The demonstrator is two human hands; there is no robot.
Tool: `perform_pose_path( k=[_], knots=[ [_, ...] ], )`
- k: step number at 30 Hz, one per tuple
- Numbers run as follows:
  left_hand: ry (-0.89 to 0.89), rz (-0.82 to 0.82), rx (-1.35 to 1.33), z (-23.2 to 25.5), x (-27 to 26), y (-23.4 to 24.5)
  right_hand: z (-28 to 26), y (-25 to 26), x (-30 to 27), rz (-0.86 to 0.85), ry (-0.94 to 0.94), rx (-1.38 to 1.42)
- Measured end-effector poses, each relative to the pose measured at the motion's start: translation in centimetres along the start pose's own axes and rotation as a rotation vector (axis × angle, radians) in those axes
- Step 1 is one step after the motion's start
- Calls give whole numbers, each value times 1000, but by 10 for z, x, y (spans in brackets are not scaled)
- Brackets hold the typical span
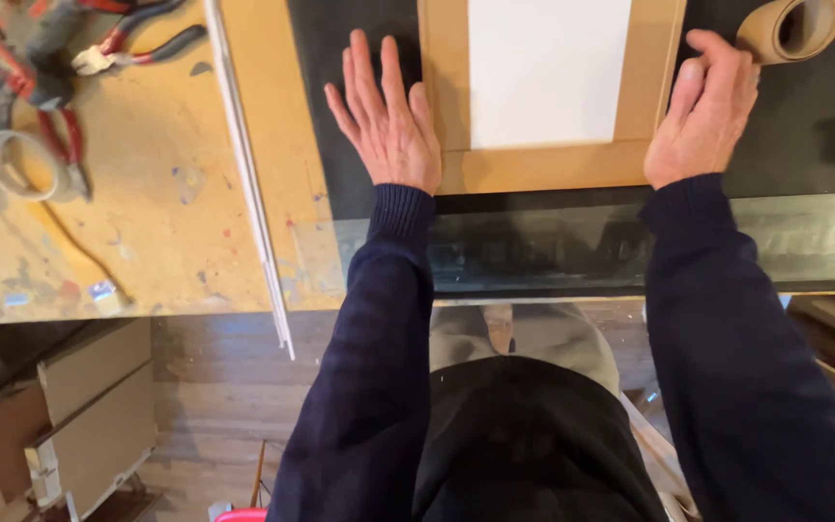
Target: The recorder prepares an art frame by cleaning the glass and applying adhesive paper tape to the mat board.
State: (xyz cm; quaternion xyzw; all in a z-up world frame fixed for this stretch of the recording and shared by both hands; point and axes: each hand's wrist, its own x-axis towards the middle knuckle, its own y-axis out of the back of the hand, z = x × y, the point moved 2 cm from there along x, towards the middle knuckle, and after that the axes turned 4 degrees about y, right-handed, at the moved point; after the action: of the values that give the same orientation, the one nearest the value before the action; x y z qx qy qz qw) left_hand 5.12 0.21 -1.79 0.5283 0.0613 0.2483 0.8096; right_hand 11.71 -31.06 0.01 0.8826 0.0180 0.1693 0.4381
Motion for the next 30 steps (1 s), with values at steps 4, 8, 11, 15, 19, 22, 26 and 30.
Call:
perform_pose_path(
  k=[4,8,11,15,19,22,26,30],
  knots=[
    [19,19,-22,-16,-32,46,-39,31,-17,-14,29,144],
    [-47,-183,16,-16,-104,81,-117,23,-69,-376,142,140],
    [-109,-271,15,-6,-130,76,-170,-16,-85,-526,335,169],
    [-90,-336,-7,-1,-131,66,-193,-40,-87,-588,268,114],
    [-119,-336,146,2,-128,66,-186,-38,-90,-522,326,123],
    [-126,-364,218,1,-130,67,-168,-22,-91,-511,321,83],
    [-123,-346,169,3,-128,69,-133,15,-94,-506,264,8],
    [-118,-295,122,2,-127,70,-86,53,-98,-488,207,-135]
  ],
)
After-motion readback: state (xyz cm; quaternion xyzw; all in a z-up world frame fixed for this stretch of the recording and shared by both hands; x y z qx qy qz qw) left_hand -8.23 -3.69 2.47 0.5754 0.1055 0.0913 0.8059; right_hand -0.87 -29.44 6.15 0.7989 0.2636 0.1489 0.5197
